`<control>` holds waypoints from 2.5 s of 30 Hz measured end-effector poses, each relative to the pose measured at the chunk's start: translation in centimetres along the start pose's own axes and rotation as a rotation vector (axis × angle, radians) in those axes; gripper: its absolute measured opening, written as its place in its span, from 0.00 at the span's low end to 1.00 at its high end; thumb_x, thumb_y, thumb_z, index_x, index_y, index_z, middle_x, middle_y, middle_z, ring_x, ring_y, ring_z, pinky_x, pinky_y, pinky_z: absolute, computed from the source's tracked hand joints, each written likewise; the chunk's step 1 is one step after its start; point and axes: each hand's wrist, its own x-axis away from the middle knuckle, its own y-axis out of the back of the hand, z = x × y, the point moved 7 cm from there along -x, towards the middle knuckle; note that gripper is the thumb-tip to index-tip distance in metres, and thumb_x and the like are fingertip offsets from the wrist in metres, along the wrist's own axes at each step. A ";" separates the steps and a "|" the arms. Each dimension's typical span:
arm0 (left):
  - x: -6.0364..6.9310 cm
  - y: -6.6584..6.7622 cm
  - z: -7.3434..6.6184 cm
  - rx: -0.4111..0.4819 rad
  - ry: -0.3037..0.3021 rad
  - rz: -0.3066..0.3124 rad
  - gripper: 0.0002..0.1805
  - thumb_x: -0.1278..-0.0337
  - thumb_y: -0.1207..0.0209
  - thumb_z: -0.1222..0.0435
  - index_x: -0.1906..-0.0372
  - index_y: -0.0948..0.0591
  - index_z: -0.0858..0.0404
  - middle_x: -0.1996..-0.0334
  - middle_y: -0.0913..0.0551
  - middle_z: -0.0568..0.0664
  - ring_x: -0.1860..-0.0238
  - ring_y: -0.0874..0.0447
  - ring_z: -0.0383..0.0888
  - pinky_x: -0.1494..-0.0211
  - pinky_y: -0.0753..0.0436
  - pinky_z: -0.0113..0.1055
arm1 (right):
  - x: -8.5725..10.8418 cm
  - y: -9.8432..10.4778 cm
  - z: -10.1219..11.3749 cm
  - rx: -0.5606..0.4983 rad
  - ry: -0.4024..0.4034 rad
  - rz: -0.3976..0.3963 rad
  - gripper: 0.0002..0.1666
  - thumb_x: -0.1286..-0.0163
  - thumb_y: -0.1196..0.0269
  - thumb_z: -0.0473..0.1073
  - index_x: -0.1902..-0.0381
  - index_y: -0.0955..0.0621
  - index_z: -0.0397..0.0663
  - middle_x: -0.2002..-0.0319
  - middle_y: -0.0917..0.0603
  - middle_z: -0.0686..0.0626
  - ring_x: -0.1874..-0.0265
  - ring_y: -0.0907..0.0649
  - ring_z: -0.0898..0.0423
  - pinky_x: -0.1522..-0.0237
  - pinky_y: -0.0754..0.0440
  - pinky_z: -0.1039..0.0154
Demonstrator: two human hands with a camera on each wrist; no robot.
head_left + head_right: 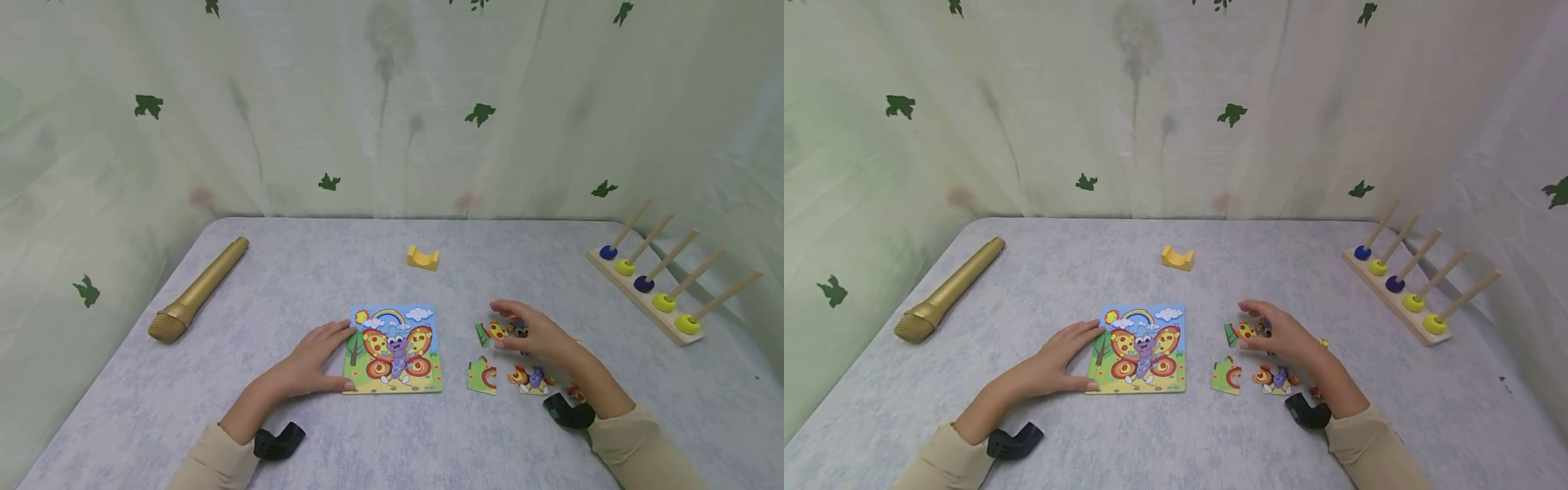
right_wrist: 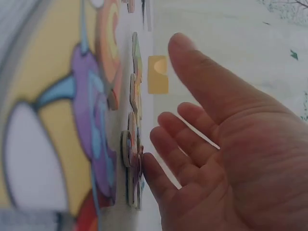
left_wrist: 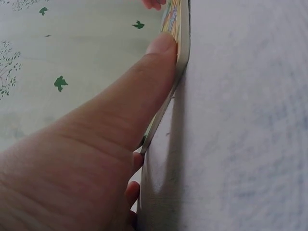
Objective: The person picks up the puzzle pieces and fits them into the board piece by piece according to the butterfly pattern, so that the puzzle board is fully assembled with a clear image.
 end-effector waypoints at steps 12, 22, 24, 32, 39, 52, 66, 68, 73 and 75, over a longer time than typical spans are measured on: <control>0.0 -0.1 -0.1 -0.004 0.001 -0.001 0.52 0.63 0.40 0.37 0.32 0.42 0.59 0.33 0.46 0.53 0.34 0.54 0.55 0.37 0.50 0.55 | 0.0 -0.3 -0.9 0.000 0.005 0.032 0.41 0.46 0.33 0.47 0.37 0.36 0.41 0.40 0.33 0.42 0.40 0.36 0.44 0.42 0.40 0.45; 0.1 0.0 -0.1 -0.007 0.003 -0.002 0.52 0.63 0.40 0.37 0.33 0.42 0.60 0.33 0.46 0.54 0.34 0.54 0.56 0.37 0.50 0.55 | 0.0 -0.4 -0.7 0.069 0.025 0.057 0.36 0.43 0.35 0.47 0.38 0.33 0.43 0.40 0.33 0.42 0.39 0.37 0.44 0.42 0.41 0.44; 0.1 0.0 -0.1 -0.005 0.000 -0.004 0.52 0.63 0.40 0.37 0.33 0.41 0.60 0.33 0.46 0.54 0.34 0.54 0.56 0.37 0.50 0.55 | 0.0 -0.5 -0.7 0.082 0.018 0.054 0.35 0.43 0.35 0.47 0.39 0.32 0.43 0.41 0.32 0.43 0.40 0.36 0.44 0.43 0.40 0.45; 0.1 0.0 0.0 -0.005 0.003 -0.005 0.53 0.63 0.41 0.35 0.32 0.42 0.59 0.33 0.46 0.53 0.34 0.55 0.55 0.37 0.51 0.55 | 0.0 -0.5 -0.5 0.112 0.048 0.050 0.31 0.43 0.36 0.46 0.42 0.29 0.45 0.45 0.27 0.46 0.43 0.31 0.46 0.45 0.35 0.47; 0.1 0.0 0.1 -0.004 0.015 -0.003 0.53 0.64 0.41 0.35 0.32 0.42 0.59 0.33 0.46 0.53 0.33 0.55 0.55 0.37 0.51 0.56 | -0.1 -0.5 -0.2 0.150 0.079 0.040 0.29 0.42 0.36 0.47 0.43 0.27 0.45 0.45 0.28 0.44 0.44 0.31 0.45 0.46 0.34 0.46; 0.1 0.0 0.0 0.002 0.000 -0.010 0.52 0.63 0.40 0.37 0.32 0.42 0.60 0.33 0.47 0.53 0.33 0.55 0.56 0.37 0.51 0.56 | -0.2 -0.1 1.3 0.177 0.099 -0.006 0.27 0.41 0.37 0.45 0.42 0.26 0.48 0.50 0.29 0.47 0.53 0.27 0.50 0.57 0.26 0.53; 0.1 0.0 0.0 0.004 0.002 -0.010 0.52 0.63 0.41 0.36 0.32 0.42 0.59 0.33 0.46 0.53 0.33 0.55 0.56 0.37 0.52 0.56 | -1.2 -3.1 10.7 0.058 0.340 -0.037 0.25 0.42 0.36 0.40 0.45 0.24 0.49 0.53 0.30 0.51 0.55 0.29 0.52 0.58 0.25 0.51; 0.1 0.1 0.0 0.006 -0.001 -0.013 0.52 0.63 0.40 0.36 0.32 0.42 0.59 0.33 0.46 0.53 0.33 0.55 0.56 0.37 0.52 0.56 | -1.8 -4.5 11.9 0.043 0.355 -0.012 0.25 0.41 0.36 0.42 0.45 0.25 0.49 0.53 0.30 0.51 0.55 0.29 0.53 0.58 0.25 0.52; 0.1 0.0 0.1 -0.001 -0.015 -0.022 0.52 0.62 0.42 0.35 0.32 0.42 0.59 0.33 0.46 0.52 0.34 0.55 0.56 0.38 0.52 0.56 | -3.2 -8.3 13.6 0.054 0.391 0.053 0.25 0.41 0.36 0.44 0.45 0.24 0.48 0.54 0.29 0.50 0.58 0.28 0.55 0.62 0.24 0.58; 0.1 0.0 0.1 -0.006 -0.017 -0.024 0.52 0.62 0.43 0.35 0.32 0.42 0.59 0.33 0.47 0.52 0.34 0.55 0.56 0.38 0.51 0.57 | -3.9 -9.7 13.5 0.075 0.376 0.085 0.24 0.40 0.37 0.45 0.45 0.25 0.49 0.54 0.29 0.51 0.59 0.28 0.57 0.63 0.25 0.62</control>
